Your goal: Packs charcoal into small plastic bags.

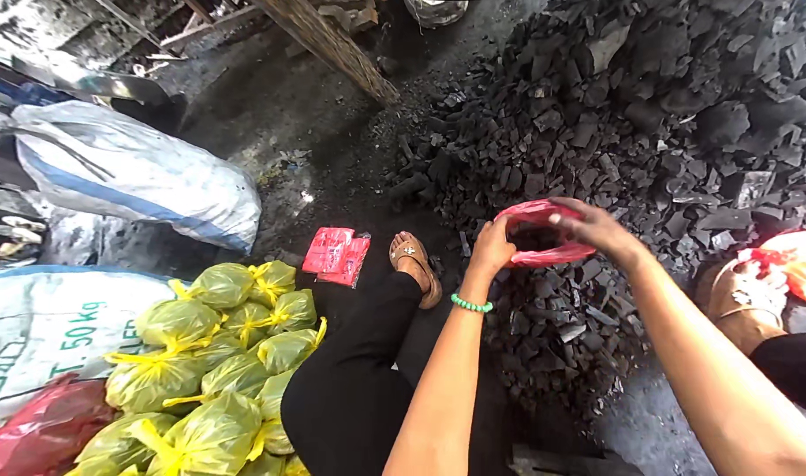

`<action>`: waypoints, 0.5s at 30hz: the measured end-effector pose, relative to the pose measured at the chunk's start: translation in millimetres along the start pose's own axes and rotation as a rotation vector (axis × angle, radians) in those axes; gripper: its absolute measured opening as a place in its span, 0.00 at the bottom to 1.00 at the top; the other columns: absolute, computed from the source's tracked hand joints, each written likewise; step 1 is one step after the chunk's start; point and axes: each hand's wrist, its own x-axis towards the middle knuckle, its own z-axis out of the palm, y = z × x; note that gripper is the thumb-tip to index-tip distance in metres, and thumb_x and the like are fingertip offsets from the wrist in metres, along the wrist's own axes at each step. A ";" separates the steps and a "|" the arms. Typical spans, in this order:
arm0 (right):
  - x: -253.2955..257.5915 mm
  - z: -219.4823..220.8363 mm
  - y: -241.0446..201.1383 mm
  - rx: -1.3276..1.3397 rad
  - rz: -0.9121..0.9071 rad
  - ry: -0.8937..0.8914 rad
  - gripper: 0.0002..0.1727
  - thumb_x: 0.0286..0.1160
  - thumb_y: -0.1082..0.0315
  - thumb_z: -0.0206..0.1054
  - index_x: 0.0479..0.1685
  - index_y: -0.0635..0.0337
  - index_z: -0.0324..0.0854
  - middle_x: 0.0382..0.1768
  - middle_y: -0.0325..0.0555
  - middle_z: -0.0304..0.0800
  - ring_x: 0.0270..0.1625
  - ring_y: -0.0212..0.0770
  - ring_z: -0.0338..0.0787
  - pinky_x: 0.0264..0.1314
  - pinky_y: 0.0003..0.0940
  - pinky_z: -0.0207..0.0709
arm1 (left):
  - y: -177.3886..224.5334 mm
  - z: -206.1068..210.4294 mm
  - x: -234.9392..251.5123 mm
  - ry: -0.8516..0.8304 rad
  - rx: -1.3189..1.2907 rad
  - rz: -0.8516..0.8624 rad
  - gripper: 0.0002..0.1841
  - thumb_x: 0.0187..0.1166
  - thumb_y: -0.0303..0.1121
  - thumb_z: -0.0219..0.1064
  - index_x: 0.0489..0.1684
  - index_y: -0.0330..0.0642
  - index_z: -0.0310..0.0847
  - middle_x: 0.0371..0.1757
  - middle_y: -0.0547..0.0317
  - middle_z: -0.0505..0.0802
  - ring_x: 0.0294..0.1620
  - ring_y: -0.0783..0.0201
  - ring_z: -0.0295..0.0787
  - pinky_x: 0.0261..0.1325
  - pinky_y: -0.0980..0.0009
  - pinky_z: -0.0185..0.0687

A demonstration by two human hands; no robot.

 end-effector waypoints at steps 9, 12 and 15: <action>-105.1 12.8 166.9 -0.141 0.657 0.548 0.42 0.86 0.43 0.62 0.90 0.62 0.60 0.88 0.84 0.46 0.86 0.88 0.52 0.80 0.84 0.52 | -89.3 128.3 -84.3 0.437 -0.795 -0.547 0.42 0.87 0.62 0.53 0.97 0.55 0.40 0.94 0.36 0.50 0.91 0.31 0.48 0.81 0.27 0.53; -110.7 53.1 162.6 -0.204 0.659 0.390 0.40 0.84 0.42 0.64 0.91 0.50 0.62 0.92 0.75 0.40 0.85 0.88 0.54 0.75 0.85 0.57 | -82.4 177.5 -101.8 0.178 -0.710 -0.798 0.46 0.85 0.65 0.54 0.98 0.54 0.36 0.95 0.32 0.37 0.93 0.27 0.36 0.84 0.25 0.45; -107.8 88.7 143.4 -0.153 0.630 0.432 0.34 0.86 0.45 0.62 0.90 0.44 0.65 0.92 0.68 0.48 0.84 0.83 0.61 0.71 0.85 0.61 | -57.1 191.7 -93.9 0.135 -0.675 -0.833 0.45 0.83 0.66 0.56 0.98 0.61 0.41 0.95 0.33 0.33 0.92 0.23 0.34 0.81 0.23 0.45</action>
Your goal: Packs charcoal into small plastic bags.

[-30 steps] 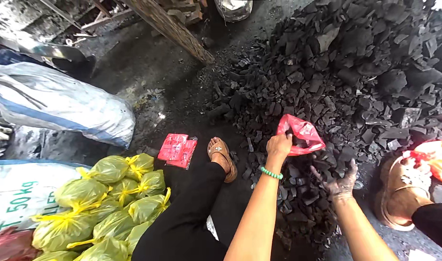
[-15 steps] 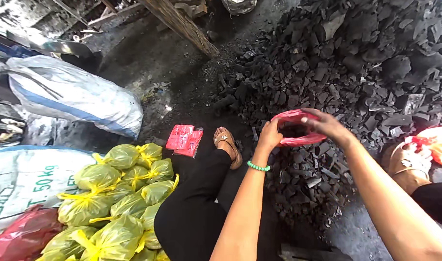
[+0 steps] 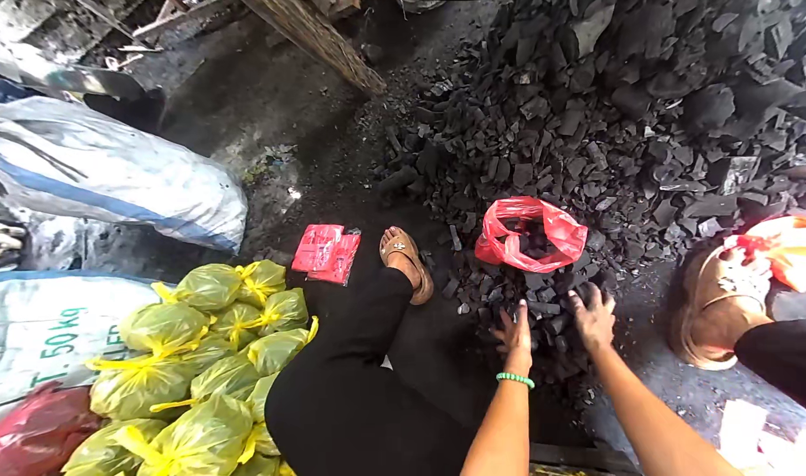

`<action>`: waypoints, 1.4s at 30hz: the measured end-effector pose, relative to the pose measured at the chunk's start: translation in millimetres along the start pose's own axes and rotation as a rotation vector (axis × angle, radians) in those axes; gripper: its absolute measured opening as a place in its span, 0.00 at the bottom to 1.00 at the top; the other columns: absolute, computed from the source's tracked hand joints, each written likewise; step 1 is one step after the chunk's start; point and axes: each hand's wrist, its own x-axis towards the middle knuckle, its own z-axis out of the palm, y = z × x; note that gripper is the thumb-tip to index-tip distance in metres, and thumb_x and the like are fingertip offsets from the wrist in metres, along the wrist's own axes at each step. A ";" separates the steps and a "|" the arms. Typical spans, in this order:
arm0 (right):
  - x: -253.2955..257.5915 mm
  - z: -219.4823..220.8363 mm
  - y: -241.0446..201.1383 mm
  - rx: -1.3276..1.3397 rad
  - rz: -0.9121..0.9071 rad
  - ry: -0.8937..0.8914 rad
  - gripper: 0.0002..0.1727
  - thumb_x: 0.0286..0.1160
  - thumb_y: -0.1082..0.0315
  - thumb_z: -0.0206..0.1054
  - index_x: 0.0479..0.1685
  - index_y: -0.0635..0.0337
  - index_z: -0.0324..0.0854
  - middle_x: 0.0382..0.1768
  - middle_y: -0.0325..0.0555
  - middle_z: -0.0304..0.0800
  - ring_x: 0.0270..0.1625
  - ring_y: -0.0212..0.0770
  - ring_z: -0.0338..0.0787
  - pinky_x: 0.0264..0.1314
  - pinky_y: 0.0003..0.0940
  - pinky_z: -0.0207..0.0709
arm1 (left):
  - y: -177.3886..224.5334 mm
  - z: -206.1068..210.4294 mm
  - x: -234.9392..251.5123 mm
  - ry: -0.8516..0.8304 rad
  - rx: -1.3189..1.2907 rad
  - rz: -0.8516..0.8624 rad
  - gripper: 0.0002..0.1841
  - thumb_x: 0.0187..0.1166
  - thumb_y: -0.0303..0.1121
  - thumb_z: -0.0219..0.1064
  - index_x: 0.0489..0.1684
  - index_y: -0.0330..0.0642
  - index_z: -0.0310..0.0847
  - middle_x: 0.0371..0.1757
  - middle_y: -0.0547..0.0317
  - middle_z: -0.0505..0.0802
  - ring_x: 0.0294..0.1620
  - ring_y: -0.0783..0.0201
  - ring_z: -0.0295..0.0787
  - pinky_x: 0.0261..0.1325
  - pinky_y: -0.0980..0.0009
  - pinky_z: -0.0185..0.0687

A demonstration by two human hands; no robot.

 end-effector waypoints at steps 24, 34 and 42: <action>-0.3 -90.8 -71.8 1.070 -0.533 -0.366 0.51 0.54 0.30 0.77 0.77 0.52 0.70 0.61 0.37 0.90 0.59 0.33 0.90 0.61 0.34 0.86 | 119.8 14.1 -104.1 -0.337 -0.265 0.551 0.29 0.78 0.41 0.73 0.78 0.44 0.74 0.78 0.41 0.76 0.74 0.46 0.73 0.71 0.44 0.73; 57.1 -18.4 -181.8 0.151 -0.276 -0.678 0.36 0.88 0.55 0.63 0.91 0.56 0.57 0.84 0.64 0.68 0.84 0.61 0.70 0.84 0.64 0.62 | 158.0 -44.3 -2.6 -0.348 -0.586 -0.038 0.35 0.87 0.63 0.49 0.87 0.52 0.60 0.84 0.44 0.72 0.79 0.40 0.70 0.69 0.30 0.68; 47.2 -26.7 -235.9 0.108 -0.278 -0.660 0.40 0.87 0.34 0.50 0.92 0.46 0.60 0.81 0.60 0.74 0.81 0.63 0.75 0.77 0.72 0.66 | 209.0 -84.5 10.9 -0.327 -0.536 0.035 0.34 0.88 0.59 0.52 0.87 0.48 0.60 0.77 0.39 0.77 0.68 0.41 0.80 0.62 0.41 0.79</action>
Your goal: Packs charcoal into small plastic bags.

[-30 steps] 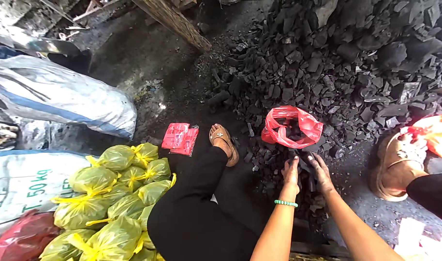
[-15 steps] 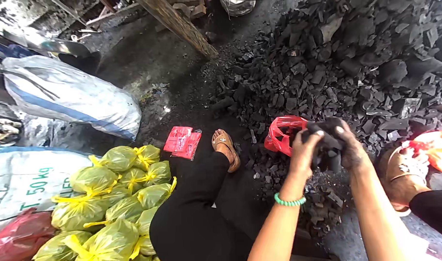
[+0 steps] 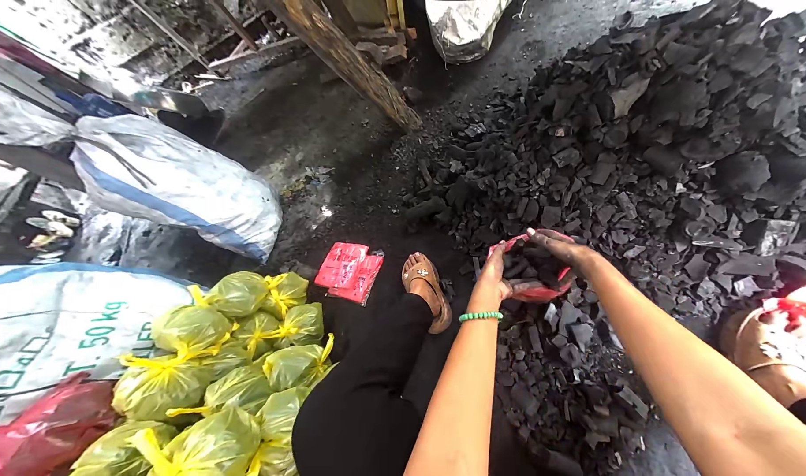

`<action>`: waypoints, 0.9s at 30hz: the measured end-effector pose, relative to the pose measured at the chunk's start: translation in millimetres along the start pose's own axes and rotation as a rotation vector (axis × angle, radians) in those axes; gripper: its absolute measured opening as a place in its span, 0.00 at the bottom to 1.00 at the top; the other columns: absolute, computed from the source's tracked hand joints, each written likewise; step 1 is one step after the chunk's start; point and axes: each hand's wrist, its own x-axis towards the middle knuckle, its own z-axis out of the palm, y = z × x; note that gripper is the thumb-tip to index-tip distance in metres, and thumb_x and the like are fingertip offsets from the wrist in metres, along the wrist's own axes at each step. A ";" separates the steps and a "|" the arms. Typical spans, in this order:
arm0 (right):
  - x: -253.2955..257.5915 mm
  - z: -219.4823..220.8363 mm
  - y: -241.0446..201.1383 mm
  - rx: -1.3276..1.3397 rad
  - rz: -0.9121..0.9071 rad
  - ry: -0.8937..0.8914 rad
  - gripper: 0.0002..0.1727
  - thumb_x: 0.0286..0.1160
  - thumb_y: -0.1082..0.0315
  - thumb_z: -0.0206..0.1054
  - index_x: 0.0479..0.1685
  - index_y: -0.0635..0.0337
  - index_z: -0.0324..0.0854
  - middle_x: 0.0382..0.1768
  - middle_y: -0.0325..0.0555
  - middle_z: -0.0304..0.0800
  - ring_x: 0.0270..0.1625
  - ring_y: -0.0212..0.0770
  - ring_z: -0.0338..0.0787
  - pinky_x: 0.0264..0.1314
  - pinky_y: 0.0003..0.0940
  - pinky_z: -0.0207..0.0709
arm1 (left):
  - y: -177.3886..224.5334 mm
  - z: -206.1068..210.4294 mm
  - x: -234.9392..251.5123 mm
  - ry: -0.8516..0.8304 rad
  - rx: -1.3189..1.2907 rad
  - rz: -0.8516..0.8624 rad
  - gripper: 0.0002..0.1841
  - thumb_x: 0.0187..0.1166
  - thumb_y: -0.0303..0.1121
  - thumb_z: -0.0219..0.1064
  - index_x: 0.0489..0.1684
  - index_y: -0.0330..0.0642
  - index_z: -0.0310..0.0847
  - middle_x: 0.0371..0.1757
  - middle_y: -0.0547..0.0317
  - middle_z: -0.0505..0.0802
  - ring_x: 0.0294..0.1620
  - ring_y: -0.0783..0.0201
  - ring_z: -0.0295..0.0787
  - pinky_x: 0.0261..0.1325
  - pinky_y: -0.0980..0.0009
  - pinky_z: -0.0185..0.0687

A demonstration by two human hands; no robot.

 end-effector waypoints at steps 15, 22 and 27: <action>-96.1 -22.0 -18.1 -0.796 -0.074 0.170 0.42 0.86 0.33 0.50 0.94 0.47 0.58 0.88 0.76 0.54 0.82 0.78 0.68 0.77 0.77 0.62 | 8.8 16.8 -96.6 0.344 1.992 0.704 0.37 0.78 0.17 0.63 0.90 0.54 0.65 0.81 0.24 0.68 0.73 0.23 0.73 0.66 0.30 0.71; -142.2 -21.9 3.3 -0.999 -0.251 0.304 0.24 0.75 0.65 0.75 0.72 0.51 0.85 0.86 0.66 0.66 0.84 0.82 0.63 0.74 0.96 0.37 | 36.3 21.1 -137.2 0.064 1.485 0.743 0.17 0.76 0.21 0.68 0.63 0.33 0.86 0.62 0.35 0.90 0.66 0.40 0.86 0.68 0.40 0.78; -169.6 -59.1 -14.4 -1.001 -0.430 0.311 0.12 0.78 0.73 0.69 0.55 0.56 0.93 0.60 0.65 0.91 0.73 0.77 0.80 0.76 0.94 0.37 | 43.0 35.2 -175.2 -0.194 0.534 0.628 0.22 0.75 0.14 0.56 0.69 0.37 0.72 0.41 0.52 0.85 0.34 0.62 0.83 0.39 0.66 0.82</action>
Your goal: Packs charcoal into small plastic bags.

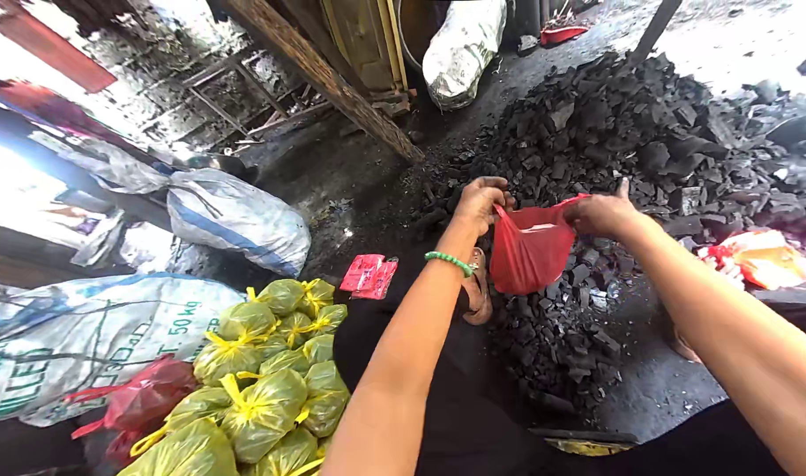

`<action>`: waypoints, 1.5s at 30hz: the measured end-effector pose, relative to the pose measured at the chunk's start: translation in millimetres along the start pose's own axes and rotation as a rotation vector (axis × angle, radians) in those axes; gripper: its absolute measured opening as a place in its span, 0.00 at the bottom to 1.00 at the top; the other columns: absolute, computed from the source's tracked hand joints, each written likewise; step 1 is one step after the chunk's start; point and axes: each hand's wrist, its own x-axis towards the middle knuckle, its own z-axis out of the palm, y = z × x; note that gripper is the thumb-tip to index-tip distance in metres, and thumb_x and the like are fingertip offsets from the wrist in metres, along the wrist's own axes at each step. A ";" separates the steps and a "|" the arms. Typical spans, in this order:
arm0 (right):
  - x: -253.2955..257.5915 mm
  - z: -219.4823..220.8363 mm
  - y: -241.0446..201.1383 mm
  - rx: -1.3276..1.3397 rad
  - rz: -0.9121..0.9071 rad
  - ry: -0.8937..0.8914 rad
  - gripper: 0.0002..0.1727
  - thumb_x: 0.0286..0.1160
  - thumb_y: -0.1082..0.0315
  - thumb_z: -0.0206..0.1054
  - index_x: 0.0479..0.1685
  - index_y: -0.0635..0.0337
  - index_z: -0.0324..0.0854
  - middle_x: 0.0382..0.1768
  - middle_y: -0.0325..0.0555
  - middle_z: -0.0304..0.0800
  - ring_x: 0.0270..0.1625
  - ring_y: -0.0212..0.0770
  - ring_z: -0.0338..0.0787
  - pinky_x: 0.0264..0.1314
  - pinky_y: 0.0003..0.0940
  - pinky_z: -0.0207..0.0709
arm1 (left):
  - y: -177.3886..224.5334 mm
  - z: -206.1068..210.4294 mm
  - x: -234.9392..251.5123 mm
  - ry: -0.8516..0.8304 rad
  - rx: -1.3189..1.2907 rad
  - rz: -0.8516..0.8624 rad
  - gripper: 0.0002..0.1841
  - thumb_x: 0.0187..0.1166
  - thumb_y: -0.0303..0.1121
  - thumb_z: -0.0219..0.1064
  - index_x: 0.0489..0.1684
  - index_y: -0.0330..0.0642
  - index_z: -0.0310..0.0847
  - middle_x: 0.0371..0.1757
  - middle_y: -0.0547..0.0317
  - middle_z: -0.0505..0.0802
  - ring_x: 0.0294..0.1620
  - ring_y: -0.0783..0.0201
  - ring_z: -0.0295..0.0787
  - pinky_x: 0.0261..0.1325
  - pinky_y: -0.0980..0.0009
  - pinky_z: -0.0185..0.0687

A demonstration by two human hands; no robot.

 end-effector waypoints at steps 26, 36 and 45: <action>38.2 219.0 39.4 0.715 0.583 0.148 0.23 0.74 0.67 0.75 0.67 0.67 0.82 0.65 0.75 0.82 0.66 0.75 0.83 0.66 0.77 0.73 | -6.4 -93.5 -43.8 -0.038 0.047 0.152 0.48 0.65 0.27 0.61 0.93 0.66 0.45 0.56 0.58 0.90 0.45 0.71 0.91 0.46 0.76 0.87; 34.7 73.2 -19.5 1.421 -0.477 0.131 0.18 0.60 0.55 0.82 0.49 0.40 0.85 0.46 0.32 0.94 0.46 0.32 0.93 0.47 0.33 0.90 | -34.7 -57.4 -28.5 -0.234 -0.047 0.107 0.53 0.59 0.25 0.64 0.95 0.62 0.40 0.56 0.55 0.88 0.39 0.70 0.89 0.38 0.75 0.85; 40.2 136.7 -53.7 0.452 -0.178 -0.246 0.25 0.77 0.69 0.72 0.75 0.48 0.84 0.73 0.59 0.83 0.75 0.67 0.81 0.74 0.74 0.70 | -76.7 -40.3 -15.7 -0.190 -0.026 -0.135 0.44 0.74 0.23 0.60 0.94 0.58 0.46 0.51 0.51 0.89 0.40 0.65 0.86 0.40 0.67 0.82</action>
